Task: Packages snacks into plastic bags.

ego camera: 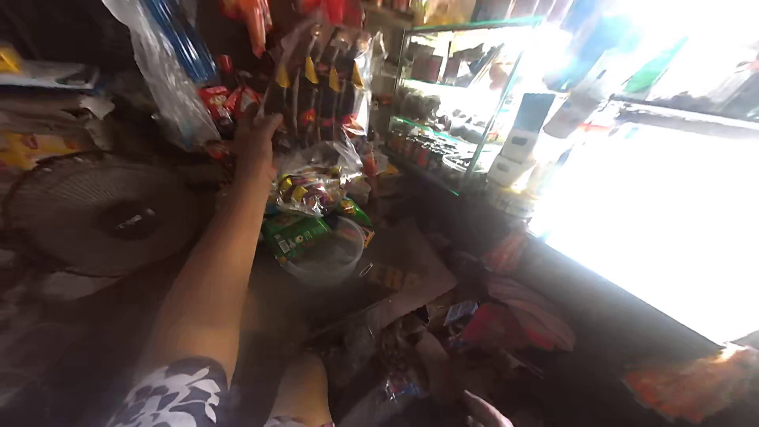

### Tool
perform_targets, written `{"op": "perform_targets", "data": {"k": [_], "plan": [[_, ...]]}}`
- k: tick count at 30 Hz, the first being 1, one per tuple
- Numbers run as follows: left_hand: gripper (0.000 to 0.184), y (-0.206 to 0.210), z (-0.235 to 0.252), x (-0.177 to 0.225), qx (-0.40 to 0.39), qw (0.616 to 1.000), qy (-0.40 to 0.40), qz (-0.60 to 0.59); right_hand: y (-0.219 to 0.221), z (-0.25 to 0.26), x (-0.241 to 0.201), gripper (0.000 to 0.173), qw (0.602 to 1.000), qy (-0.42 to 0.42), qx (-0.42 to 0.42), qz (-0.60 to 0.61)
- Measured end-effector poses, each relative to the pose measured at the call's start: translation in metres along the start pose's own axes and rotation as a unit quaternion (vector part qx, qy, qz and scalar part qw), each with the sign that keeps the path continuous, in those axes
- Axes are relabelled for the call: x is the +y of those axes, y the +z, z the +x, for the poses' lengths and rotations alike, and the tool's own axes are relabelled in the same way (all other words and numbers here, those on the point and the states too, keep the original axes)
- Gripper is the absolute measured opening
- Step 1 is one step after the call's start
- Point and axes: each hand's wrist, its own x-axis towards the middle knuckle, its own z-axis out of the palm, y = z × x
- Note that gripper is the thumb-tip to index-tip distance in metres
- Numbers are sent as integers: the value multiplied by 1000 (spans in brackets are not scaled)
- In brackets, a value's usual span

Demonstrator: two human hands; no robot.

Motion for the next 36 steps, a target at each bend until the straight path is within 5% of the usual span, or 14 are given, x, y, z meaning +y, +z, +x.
{"op": "perform_targets", "data": {"k": [4, 9, 13, 15, 18, 21, 24, 28, 31, 36], "plan": [[60, 12, -57, 23, -45, 995, 76, -42, -28, 23, -26, 70, 921, -285, 144, 223], [69, 25, -154, 19, -103, 983, 77, -131, -89, -3, -143, 116, 818, -435, 170, 335], [98, 18, -241, 8, -169, 979, 95, -66, -108, -26, -196, 145, 764, -488, 140, 399], [101, 10, -274, -5, -208, 969, 134, -25, -100, -42, -199, 138, 746, -492, 136, 427], [97, -4, -303, -26, -286, 937, 201, -9, -77, -47, -183, 99, 690, -485, 148, 516], [106, -23, -311, -34, -361, 914, 173, 64, -58, -42, -154, 82, 662, -491, 155, 544], [102, -34, -307, -15, -416, 888, 173, 94, -41, -47, -130, 97, 680, -459, 181, 543], [89, -26, -299, 18, -384, 891, 233, 64, -18, -62, -105, 111, 733, -421, 197, 497], [70, -19, -296, 45, -378, 912, 152, 49, -3, -61, -91, 129, 751, -432, 178, 467], [41, -12, -298, 33, -386, 916, 103, -46, 22, -49, -68, 106, 752, -430, 116, 487]]}}
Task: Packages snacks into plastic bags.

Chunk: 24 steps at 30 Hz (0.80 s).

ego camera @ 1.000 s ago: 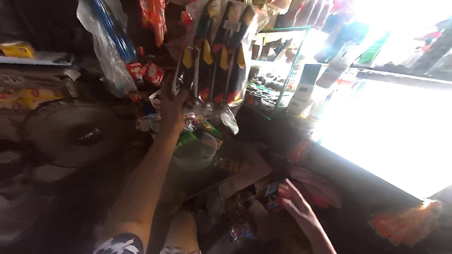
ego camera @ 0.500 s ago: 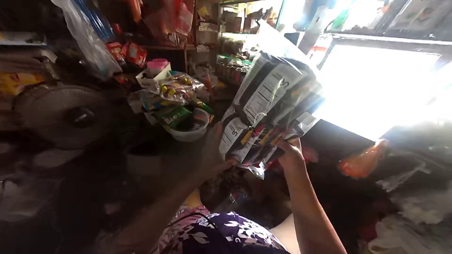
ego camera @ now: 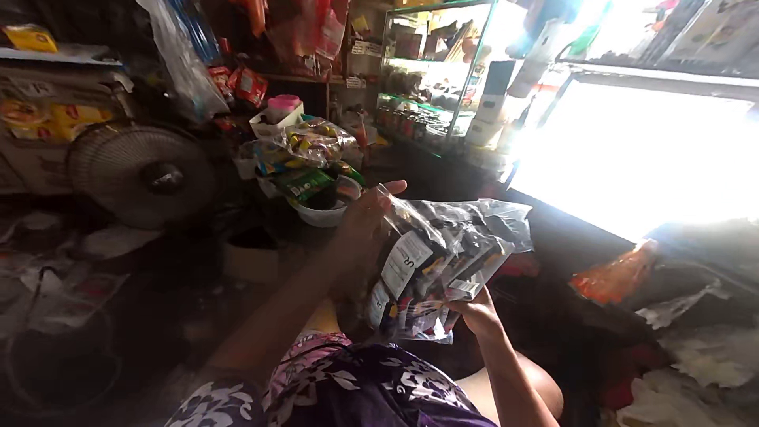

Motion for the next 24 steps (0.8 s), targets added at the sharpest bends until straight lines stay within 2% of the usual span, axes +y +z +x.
{"op": "perform_targets", "data": {"k": [3, 6, 8, 9, 10, 12, 15, 17, 19, 21, 24], "plan": [[28, 10, -7, -18, 34, 994, 23, -99, -3, -12, 7, 104, 999, 51, -16, -5], [27, 18, -21, -28, 39, 991, 21, -123, -13, -21, 1, 102, 994, 91, -67, 0], [29, 22, -30, -29, 35, 993, 18, -109, -26, -20, -6, 101, 994, 50, -93, 17], [30, 23, -33, -29, 30, 994, 18, -102, -31, -16, -13, 107, 996, 16, -86, 9], [31, 24, -36, -29, 17, 996, 25, -89, -32, -9, -26, 115, 998, -11, -59, -16], [35, 27, -40, -29, -14, 997, 39, -58, -37, 4, -51, 117, 997, -50, -10, -53], [34, 32, -45, -34, -40, 997, 45, -58, -49, 21, -80, 112, 987, -13, -40, -158], [31, 35, -47, -37, -40, 996, 46, -70, -44, 27, -96, 98, 961, 66, -82, -255], [30, 37, -49, -38, -33, 995, 46, -78, -35, 31, -99, 71, 934, 98, -90, -332], [30, 35, -52, -39, -37, 994, 49, -85, -32, 28, -91, 42, 923, 81, -33, -375], [27, 31, -56, -39, -60, 993, 48, -85, -36, 22, -78, 22, 949, 54, 84, -298]]}}
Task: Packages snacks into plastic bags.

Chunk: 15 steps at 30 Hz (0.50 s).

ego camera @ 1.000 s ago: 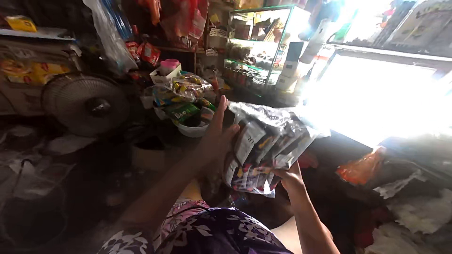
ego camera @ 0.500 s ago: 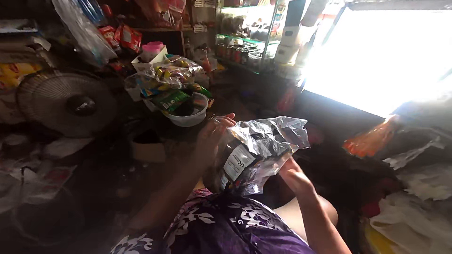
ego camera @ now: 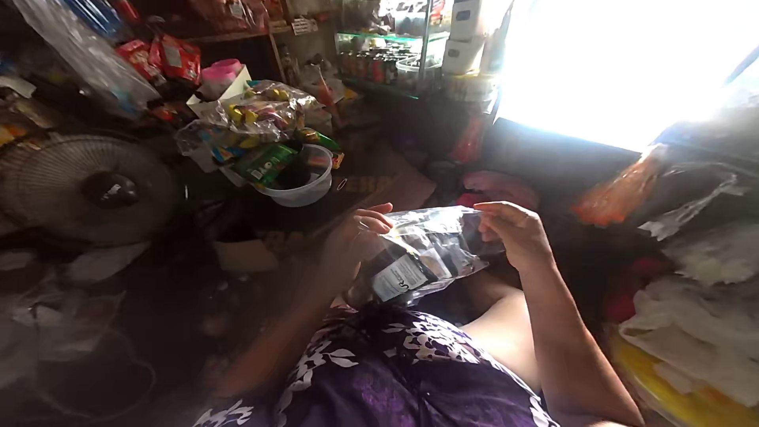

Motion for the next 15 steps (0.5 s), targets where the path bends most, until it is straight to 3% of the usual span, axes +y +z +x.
{"op": "perform_targets", "data": {"k": [5, 10, 15], "plan": [[29, -3, -7, -11, -19, 1000, -18, -9, -1, 2, 12, 28, 979, 5, 34, 202], [29, -12, -9, -24, 4, 998, -65, 24, -7, 5, 10, 43, 974, 23, -28, 223], [25, -13, -1, -34, 104, 970, -173, 136, 6, 8, 1, 44, 967, 50, -64, 240]]}}
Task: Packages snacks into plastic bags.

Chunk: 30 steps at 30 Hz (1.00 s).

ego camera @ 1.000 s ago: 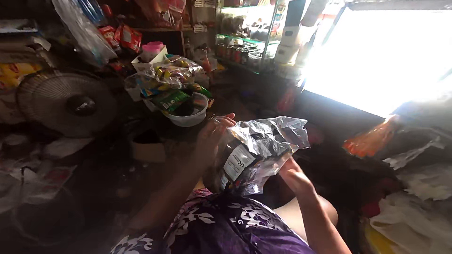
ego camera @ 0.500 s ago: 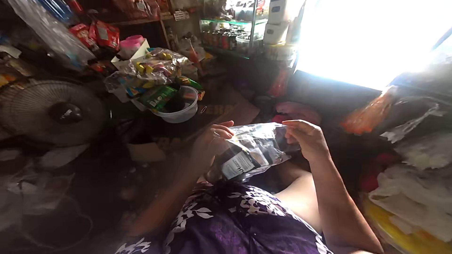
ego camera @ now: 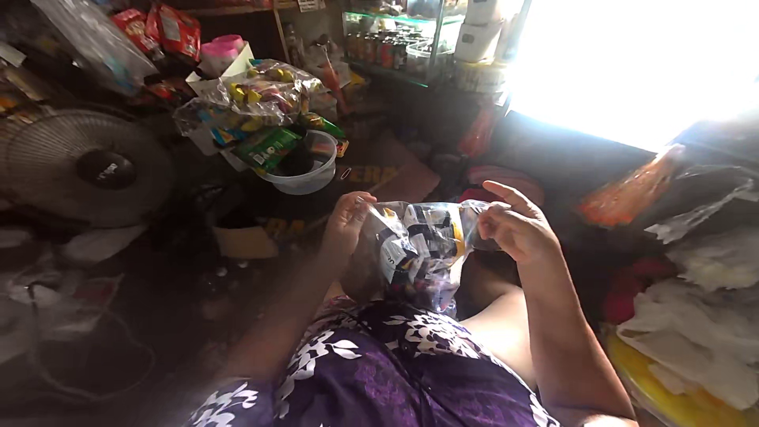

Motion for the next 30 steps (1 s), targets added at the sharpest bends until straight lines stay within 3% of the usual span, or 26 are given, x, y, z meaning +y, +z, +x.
{"op": "perform_targets", "data": {"k": [1, 3, 5, 7, 11, 14, 19, 22, 26, 30], "plan": [[30, 1, 2, 2, 16, 999, 6, 45, 6, 2, 1, 43, 1000, 10, 7, 12], [40, 4, 5, 8, 3, 985, 92, 144, 17, 8, 4, 42, 999, 30, 18, 24], [36, 13, 6, 17, -53, 960, 193, 195, 24, 15, 13, 41, 998, 35, 19, 40], [37, 30, 7, 28, -146, 939, 227, 212, 28, 24, 21, 40, 998, 39, 13, 51], [62, 65, 23, 44, -292, 897, 145, 299, 40, 36, 11, 32, 998, 40, 25, 43], [62, 84, 42, 45, -279, 897, 96, 328, 43, 42, 1, 27, 1000, 1, 12, 14], [42, 96, 63, 44, -266, 902, 59, 336, 40, 47, -6, 19, 999, -20, 12, -42], [36, 91, 70, 37, -267, 913, 45, 305, 35, 52, -6, 29, 997, -17, -6, -80], [31, 76, 85, 28, -259, 947, 1, 191, 26, 59, -3, 56, 974, -88, -13, -206], [22, 65, 88, 33, -319, 945, 30, 63, 27, 64, 1, 79, 953, -115, -130, -248]]}}
